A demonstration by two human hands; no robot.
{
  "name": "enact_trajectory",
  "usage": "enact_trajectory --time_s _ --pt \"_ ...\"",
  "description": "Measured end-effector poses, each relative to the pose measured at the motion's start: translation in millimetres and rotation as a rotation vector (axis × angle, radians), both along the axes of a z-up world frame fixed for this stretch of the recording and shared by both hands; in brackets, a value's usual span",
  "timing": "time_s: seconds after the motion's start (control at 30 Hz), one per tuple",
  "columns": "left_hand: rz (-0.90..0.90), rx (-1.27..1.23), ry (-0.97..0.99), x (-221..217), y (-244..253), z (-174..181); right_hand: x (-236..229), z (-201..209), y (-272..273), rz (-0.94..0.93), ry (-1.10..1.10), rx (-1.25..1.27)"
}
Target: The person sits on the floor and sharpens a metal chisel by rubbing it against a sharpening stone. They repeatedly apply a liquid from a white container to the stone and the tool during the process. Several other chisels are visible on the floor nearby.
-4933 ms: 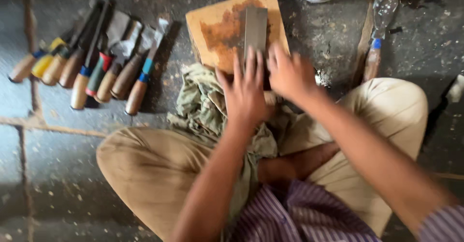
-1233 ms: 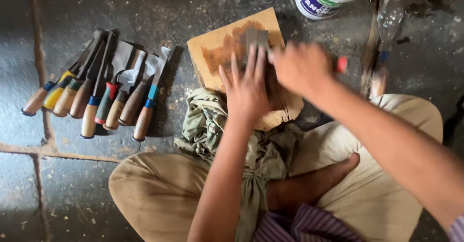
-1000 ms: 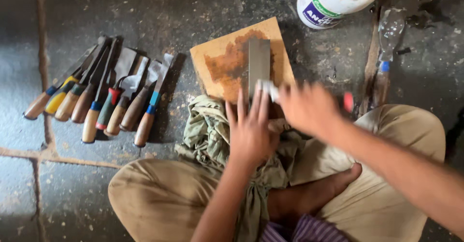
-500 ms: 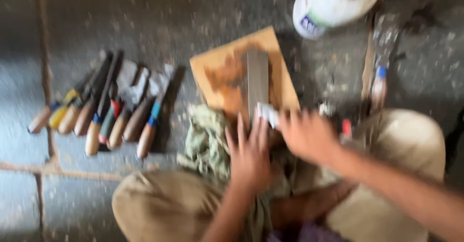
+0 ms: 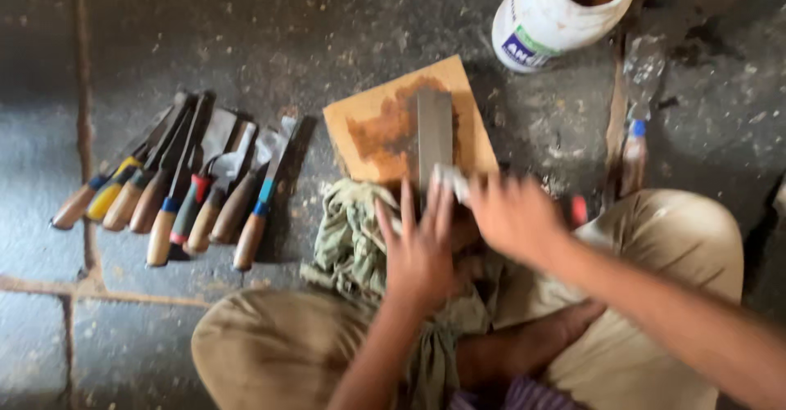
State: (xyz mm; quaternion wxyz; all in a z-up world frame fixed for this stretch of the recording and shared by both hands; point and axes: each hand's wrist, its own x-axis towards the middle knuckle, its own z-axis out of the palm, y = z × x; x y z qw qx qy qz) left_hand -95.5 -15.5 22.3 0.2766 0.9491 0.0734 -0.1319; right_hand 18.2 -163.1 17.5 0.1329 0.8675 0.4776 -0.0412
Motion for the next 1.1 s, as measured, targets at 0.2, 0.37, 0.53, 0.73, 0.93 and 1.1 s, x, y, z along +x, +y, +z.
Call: enact_trajectory --time_s 0.2,0.37,0.53,0.73,0.93,1.1 --pt "0.11 0.066 -0.082 50.8 4.8 -36.4 59.0 -18.9 26.7 -0.021 -0.002 0.018" --pt "0.065 0.39 -0.19 96.3 25.6 -22.2 89.8 -16.9 59.0 -0.083 -0.069 -0.052" --pt "-0.057 0.018 0.093 -10.0 -2.7 10.5 -5.7 -1.0 -9.6 0.05 0.022 -0.051" --pt "0.036 0.44 -0.161 64.3 15.3 -25.9 71.7 -19.5 33.7 -0.048 0.031 0.014" --pt "0.103 0.121 -0.097 54.5 15.9 -25.2 63.9 -14.5 36.2 -0.031 0.02 0.025" --pt "-0.021 0.119 -0.139 -29.9 -11.8 -14.8 -14.7 0.1 -15.1 0.138 -0.063 -0.002"
